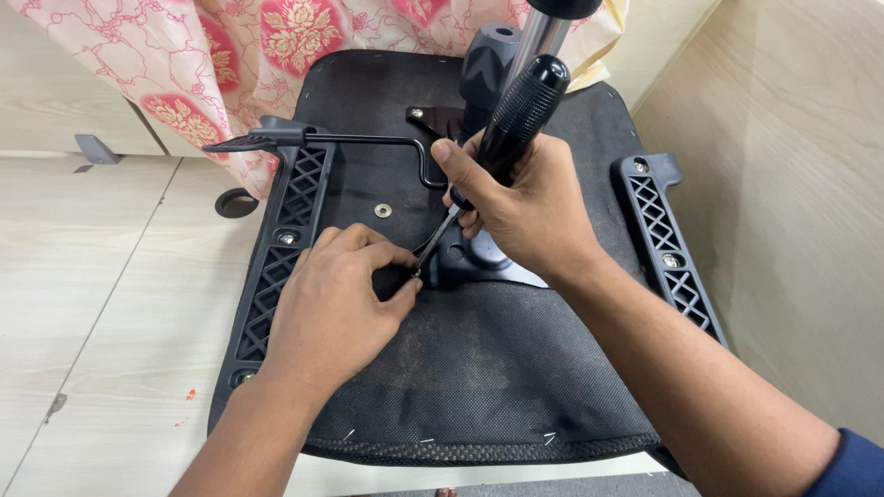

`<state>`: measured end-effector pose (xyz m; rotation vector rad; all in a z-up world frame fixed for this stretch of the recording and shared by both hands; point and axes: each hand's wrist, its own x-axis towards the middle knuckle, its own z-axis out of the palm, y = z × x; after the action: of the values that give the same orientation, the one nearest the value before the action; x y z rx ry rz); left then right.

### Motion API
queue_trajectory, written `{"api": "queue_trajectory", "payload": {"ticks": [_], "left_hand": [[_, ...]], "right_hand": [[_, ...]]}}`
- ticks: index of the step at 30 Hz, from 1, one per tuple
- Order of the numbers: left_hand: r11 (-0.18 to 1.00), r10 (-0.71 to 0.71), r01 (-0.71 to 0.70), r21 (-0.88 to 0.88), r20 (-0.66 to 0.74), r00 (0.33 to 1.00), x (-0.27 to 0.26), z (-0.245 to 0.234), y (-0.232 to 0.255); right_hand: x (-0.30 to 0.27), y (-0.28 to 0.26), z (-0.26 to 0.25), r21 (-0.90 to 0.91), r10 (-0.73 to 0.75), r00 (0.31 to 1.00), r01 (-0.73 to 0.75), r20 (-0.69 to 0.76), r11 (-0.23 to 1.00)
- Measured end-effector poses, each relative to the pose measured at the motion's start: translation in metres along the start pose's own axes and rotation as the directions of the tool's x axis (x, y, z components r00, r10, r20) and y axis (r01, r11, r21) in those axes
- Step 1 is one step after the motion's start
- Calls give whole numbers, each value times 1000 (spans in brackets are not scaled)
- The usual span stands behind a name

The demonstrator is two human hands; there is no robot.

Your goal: The person uses a screwdriver to tighten screws on the underside of an overturned office chair, securing the base and side components to the seat.

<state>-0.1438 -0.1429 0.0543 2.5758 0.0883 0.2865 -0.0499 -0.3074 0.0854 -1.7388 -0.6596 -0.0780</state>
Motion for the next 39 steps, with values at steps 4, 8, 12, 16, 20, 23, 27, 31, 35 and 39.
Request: {"api": "queue_trajectory", "payload": {"ticks": [4, 8, 12, 16, 20, 23, 27, 31, 35, 39], "left_hand": [[999, 46, -45, 18, -73, 996, -2, 3, -1], [999, 45, -41, 35, -107, 993, -2, 6, -2], [998, 28, -22, 54, -112, 993, -1, 9, -2], [997, 45, -37, 64, -129, 991, -3, 9, -3], [994, 88, -76, 82, -158, 984, -4, 10, -4], [992, 112, -99, 82, -177, 978, -5, 11, -5], [994, 98, -88, 67, -177, 979, -6, 10, -4], [997, 51, -43, 65, -143, 988, -6, 8, -4], [998, 41, -33, 60, -132, 990, -4, 8, -4], [994, 85, -73, 81, -155, 984, -5, 9, -5]], "right_hand": [[0, -3, 3, -31, -6, 1000, 6, -2, 999], [0, -6, 5, -71, -9, 1000, 8, -17, 997], [0, -9, 7, -102, -30, 999, 28, -12, 994], [-2, -13, 9, -126, -61, 998, 62, 13, 990], [-5, -16, 12, -130, -103, 994, 107, 35, 986], [-7, -16, 17, -146, -78, 997, 79, 10, 986], [-5, -14, 28, -30, -89, 995, 88, -37, 996], [-1, -19, 31, -82, -69, 997, 72, 39, 994], [-3, -28, 20, -139, -93, 986, 112, 138, 984], [-8, -35, 12, -99, 77, 981, -59, 178, 993]]}}
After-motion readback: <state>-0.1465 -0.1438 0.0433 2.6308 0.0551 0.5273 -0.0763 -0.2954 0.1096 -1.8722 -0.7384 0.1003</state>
